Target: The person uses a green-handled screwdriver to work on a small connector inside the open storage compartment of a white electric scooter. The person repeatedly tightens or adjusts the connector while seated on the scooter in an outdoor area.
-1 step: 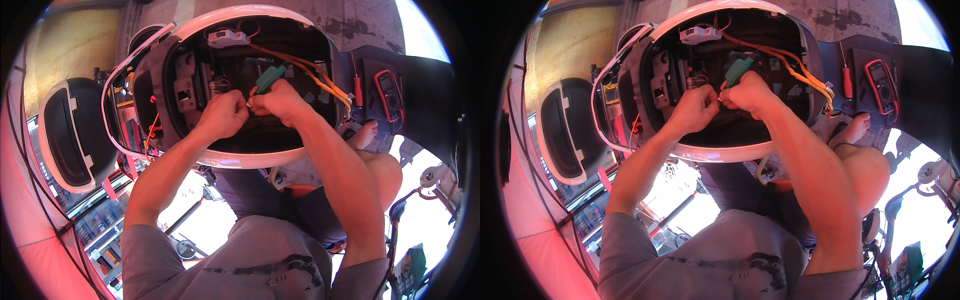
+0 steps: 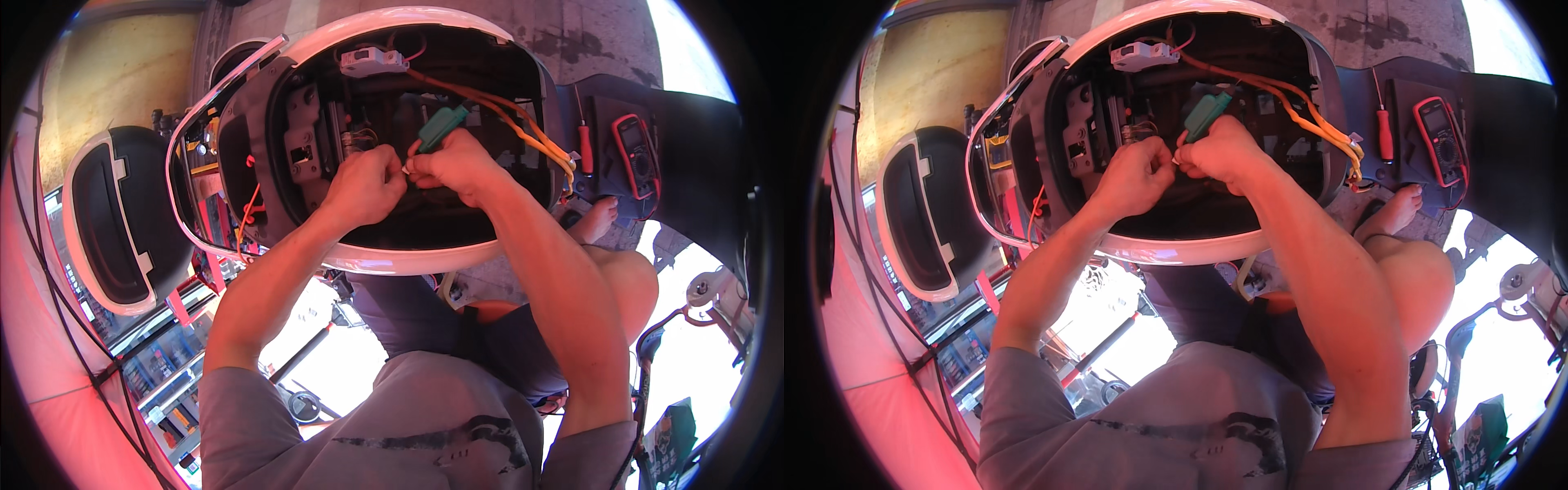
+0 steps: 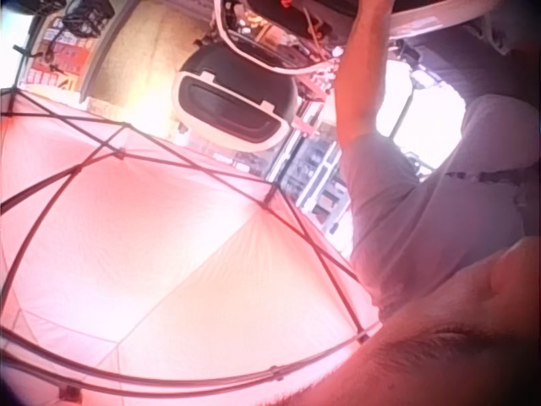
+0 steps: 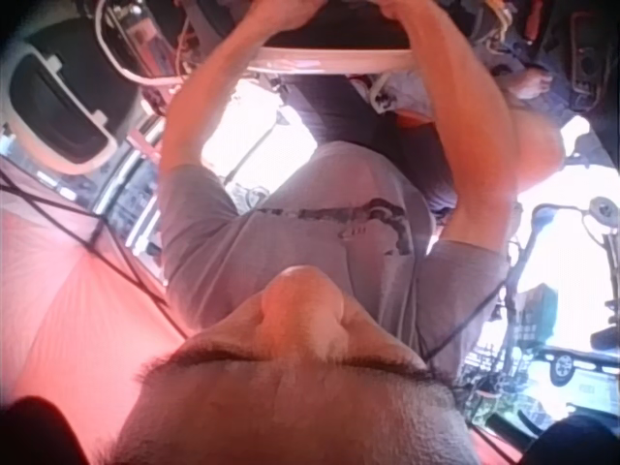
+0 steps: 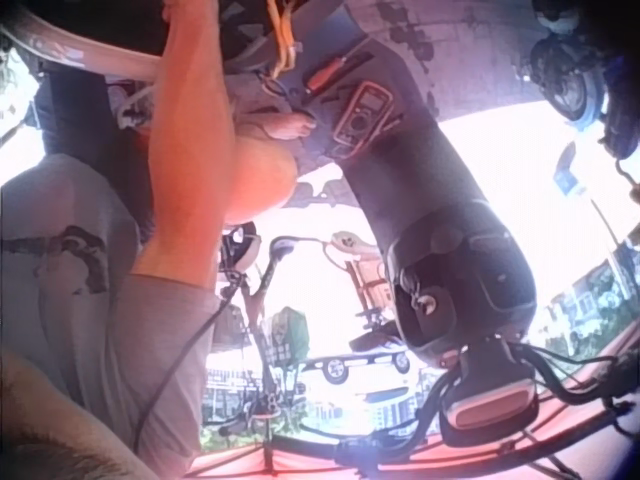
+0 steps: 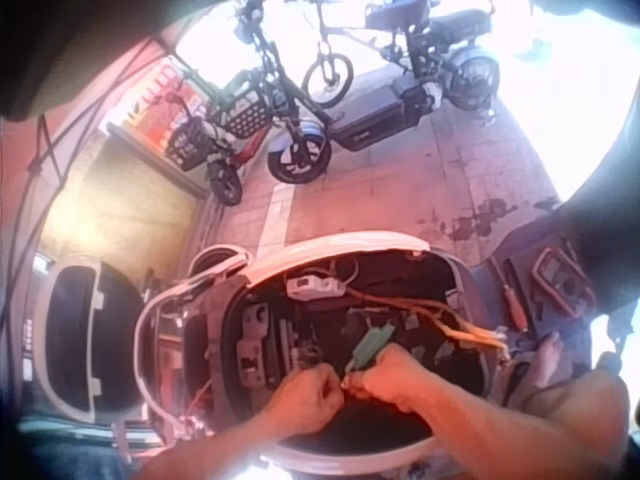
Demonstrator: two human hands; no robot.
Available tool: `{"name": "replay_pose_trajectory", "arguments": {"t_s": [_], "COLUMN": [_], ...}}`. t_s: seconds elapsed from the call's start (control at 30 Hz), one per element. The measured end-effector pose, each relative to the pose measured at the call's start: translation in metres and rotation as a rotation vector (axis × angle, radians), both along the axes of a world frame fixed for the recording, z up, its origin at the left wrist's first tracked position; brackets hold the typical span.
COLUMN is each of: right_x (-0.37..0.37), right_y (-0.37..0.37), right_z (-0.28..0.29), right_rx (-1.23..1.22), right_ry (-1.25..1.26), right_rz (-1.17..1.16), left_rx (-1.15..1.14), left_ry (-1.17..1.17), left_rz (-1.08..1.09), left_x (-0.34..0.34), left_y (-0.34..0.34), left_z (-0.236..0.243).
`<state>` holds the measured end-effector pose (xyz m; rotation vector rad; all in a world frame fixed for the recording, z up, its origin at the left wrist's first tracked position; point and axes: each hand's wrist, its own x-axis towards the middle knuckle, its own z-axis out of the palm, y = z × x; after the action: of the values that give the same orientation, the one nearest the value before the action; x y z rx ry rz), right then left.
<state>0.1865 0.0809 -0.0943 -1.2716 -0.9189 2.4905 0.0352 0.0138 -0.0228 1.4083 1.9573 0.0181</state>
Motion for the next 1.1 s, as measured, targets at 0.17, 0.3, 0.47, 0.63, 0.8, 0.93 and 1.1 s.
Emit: {"name": "replay_pose_trajectory", "arguments": {"t_s": [0.17, 0.3, 0.47, 0.63, 0.8, 0.93, 1.1], "right_x": [0.001, 0.001, 0.005, 0.005, 0.013, 0.019, 0.021], "right_y": [-0.002, -0.001, 0.003, -0.003, -0.006, -0.004, -0.010], "right_z": [0.003, -0.003, -0.005, -0.005, 0.009, 0.025, 0.013], "right_rx": [-0.013, 0.026, 0.041, 0.079, 0.157, 0.120, 0.211], "right_ry": [0.019, 0.012, 0.004, 0.064, 0.019, 0.001, 0.024], "right_rz": [-0.022, 0.020, 0.056, 0.061, 0.062, 0.002, -0.042], "left_rx": [-0.024, -0.041, -0.008, 0.080, -0.174, -0.132, -0.204], "left_ry": [-0.015, -0.040, -0.063, -0.109, -0.206, -0.196, -0.245], "left_rz": [0.006, -0.050, -0.075, -0.056, -0.009, -0.034, -0.037], "left_x": [-0.001, -0.006, -0.010, -0.008, -0.012, -0.012, -0.005], "left_y": [0.003, 0.002, -0.004, -0.003, 0.007, 0.000, 0.008], "left_z": [0.003, -0.003, -0.013, -0.010, 0.001, 0.001, 0.011]}}
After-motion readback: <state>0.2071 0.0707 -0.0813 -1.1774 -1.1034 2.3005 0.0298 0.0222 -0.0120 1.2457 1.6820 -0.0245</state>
